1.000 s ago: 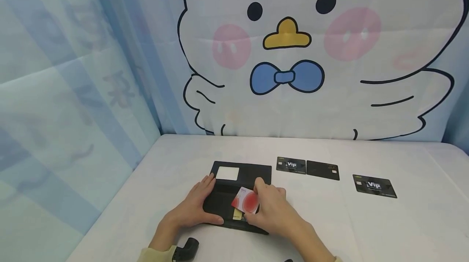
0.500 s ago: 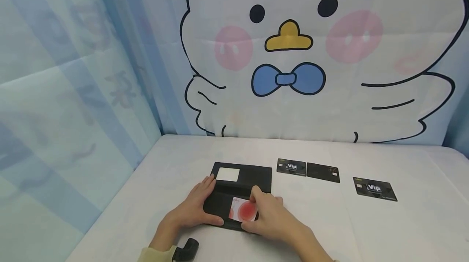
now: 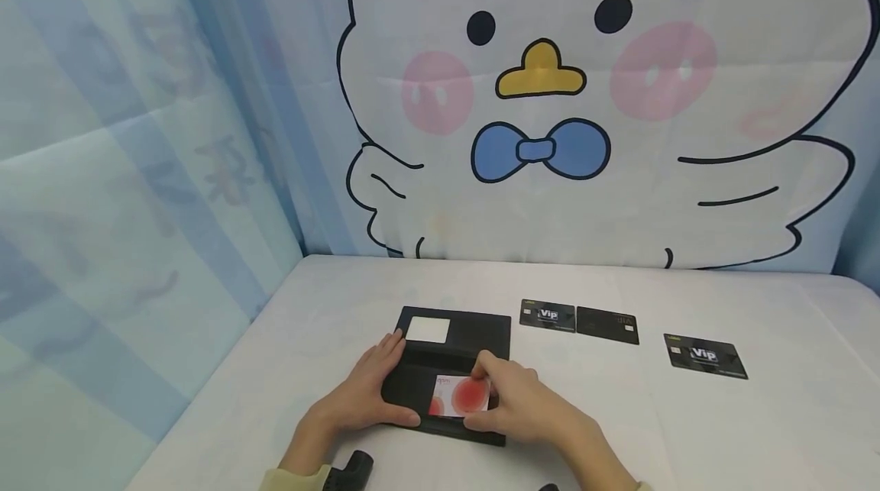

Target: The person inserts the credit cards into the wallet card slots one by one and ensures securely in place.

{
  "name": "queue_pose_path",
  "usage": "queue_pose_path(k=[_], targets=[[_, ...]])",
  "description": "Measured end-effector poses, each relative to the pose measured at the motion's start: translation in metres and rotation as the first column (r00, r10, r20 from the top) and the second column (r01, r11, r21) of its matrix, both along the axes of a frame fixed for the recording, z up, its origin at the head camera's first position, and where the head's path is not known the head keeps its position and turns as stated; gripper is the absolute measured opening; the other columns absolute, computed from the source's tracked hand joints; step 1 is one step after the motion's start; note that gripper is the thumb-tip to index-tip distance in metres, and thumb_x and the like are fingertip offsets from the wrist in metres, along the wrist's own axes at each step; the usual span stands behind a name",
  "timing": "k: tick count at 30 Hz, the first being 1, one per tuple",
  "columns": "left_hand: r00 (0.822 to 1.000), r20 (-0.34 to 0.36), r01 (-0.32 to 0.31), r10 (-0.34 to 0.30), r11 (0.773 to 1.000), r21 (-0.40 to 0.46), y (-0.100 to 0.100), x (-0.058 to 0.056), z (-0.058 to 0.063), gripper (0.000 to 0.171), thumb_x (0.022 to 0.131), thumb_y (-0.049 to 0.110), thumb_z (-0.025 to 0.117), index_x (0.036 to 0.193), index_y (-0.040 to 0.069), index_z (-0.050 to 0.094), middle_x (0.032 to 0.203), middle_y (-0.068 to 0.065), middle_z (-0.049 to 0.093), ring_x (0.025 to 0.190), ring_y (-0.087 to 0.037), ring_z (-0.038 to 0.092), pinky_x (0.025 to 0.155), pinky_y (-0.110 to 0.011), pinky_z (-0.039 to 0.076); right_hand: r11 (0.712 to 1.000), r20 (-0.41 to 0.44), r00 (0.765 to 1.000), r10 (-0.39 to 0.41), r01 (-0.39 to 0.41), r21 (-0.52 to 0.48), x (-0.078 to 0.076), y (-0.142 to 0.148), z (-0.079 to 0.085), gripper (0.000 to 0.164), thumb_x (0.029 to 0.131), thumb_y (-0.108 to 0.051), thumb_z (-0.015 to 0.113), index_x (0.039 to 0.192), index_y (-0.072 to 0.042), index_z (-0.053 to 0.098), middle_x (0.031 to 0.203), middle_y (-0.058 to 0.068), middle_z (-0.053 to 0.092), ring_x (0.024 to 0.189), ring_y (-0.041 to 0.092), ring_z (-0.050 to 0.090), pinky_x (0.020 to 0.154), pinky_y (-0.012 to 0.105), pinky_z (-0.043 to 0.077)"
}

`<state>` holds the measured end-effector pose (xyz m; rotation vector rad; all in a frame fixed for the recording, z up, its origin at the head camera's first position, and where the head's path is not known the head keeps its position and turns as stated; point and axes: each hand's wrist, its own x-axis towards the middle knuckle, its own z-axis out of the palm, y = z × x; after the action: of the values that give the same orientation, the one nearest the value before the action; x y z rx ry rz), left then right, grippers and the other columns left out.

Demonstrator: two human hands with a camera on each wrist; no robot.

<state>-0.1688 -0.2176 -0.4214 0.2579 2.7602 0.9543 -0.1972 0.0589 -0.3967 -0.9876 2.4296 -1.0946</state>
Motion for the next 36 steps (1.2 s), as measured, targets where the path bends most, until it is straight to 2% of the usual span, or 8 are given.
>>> queue_pose_path(k=[6,9,12,14,17,24,29,36], targets=[[1.000,0.005,0.000,0.000,1.000,-0.006,0.000,0.000,-0.001,0.118,0.073,0.053,0.086,0.159,0.000,0.025,0.168,-0.012,0.014,0.154,-0.028,0.006,0.123,-0.051,0.006,0.999,-0.003,1.000,0.017,-0.017,-0.027,-0.003,0.001,-0.002,0.044,0.083,-0.032,0.083,0.112,-0.011,0.057,0.089,-0.004,0.057,0.082,0.015,0.053,0.067,0.028,0.047],[1.000,0.004,0.003,-0.003,1.000,-0.013,0.001,0.000,0.000,0.118,0.073,0.054,0.086,0.159,0.001,0.025,0.168,-0.012,0.012,0.154,-0.028,0.005,0.123,-0.050,0.005,0.999,-0.018,1.000,-0.001,0.000,-0.039,-0.003,0.000,-0.005,0.045,0.084,-0.031,0.083,0.115,-0.010,0.058,0.096,-0.003,0.060,0.085,0.015,0.056,0.071,0.029,0.050],[1.000,0.007,-0.002,0.002,1.000,-0.007,0.001,-0.001,0.002,0.118,0.073,0.054,0.086,0.159,0.002,0.024,0.168,-0.011,0.011,0.154,-0.027,0.004,0.123,-0.051,0.005,0.999,-0.037,0.999,-0.017,0.016,-0.029,-0.001,-0.005,-0.007,0.048,0.084,-0.032,0.083,0.117,-0.008,0.057,0.104,-0.002,0.062,0.090,0.017,0.058,0.077,0.035,0.052],[1.000,0.011,-0.007,0.007,1.000,-0.003,0.001,-0.001,0.003,0.119,0.073,0.055,0.086,0.160,0.002,0.024,0.168,-0.010,0.011,0.154,-0.027,0.004,0.123,-0.051,0.005,1.000,-0.047,0.998,-0.031,0.031,-0.006,0.001,-0.008,-0.007,0.050,0.084,-0.034,0.084,0.117,-0.008,0.057,0.107,-0.002,0.063,0.094,0.017,0.058,0.083,0.042,0.049],[1.000,0.014,-0.015,0.015,1.000,0.002,0.000,-0.001,0.003,0.118,0.073,0.054,0.086,0.160,0.003,0.024,0.168,-0.010,0.012,0.154,-0.028,0.004,0.123,-0.052,0.005,0.998,-0.072,0.996,-0.050,0.053,0.040,0.003,-0.009,-0.006,0.052,0.082,-0.038,0.084,0.117,-0.010,0.058,0.102,-0.006,0.063,0.091,0.014,0.058,0.082,0.046,0.042],[1.000,-0.003,0.003,-0.003,1.000,0.010,0.000,-0.001,-0.001,0.118,0.073,0.053,0.087,0.159,0.000,0.026,0.167,-0.013,0.014,0.154,-0.029,0.007,0.123,-0.050,0.005,0.995,-0.033,0.997,-0.077,0.079,0.067,0.002,0.003,0.003,0.048,0.078,-0.027,0.088,0.111,-0.005,0.060,0.082,-0.007,0.056,0.074,0.012,0.053,0.065,0.028,0.048],[1.000,0.002,0.002,-0.002,1.000,0.012,0.000,-0.001,0.000,0.118,0.072,0.052,0.087,0.159,0.000,0.025,0.167,-0.013,0.014,0.154,-0.029,0.007,0.123,-0.050,0.005,0.997,-0.012,0.998,-0.063,0.064,0.032,0.000,0.005,0.003,0.047,0.078,-0.024,0.089,0.110,-0.003,0.062,0.083,-0.007,0.057,0.077,0.012,0.054,0.069,0.026,0.051],[1.000,-0.004,0.003,-0.003,1.000,0.008,0.001,0.000,0.002,0.118,0.072,0.052,0.087,0.158,-0.001,0.025,0.167,-0.013,0.014,0.154,-0.029,0.006,0.123,-0.050,0.005,0.998,0.000,0.998,-0.055,0.055,0.000,0.002,0.002,0.002,0.046,0.077,-0.021,0.090,0.108,-0.002,0.062,0.081,-0.005,0.056,0.074,0.013,0.053,0.065,0.024,0.050]])
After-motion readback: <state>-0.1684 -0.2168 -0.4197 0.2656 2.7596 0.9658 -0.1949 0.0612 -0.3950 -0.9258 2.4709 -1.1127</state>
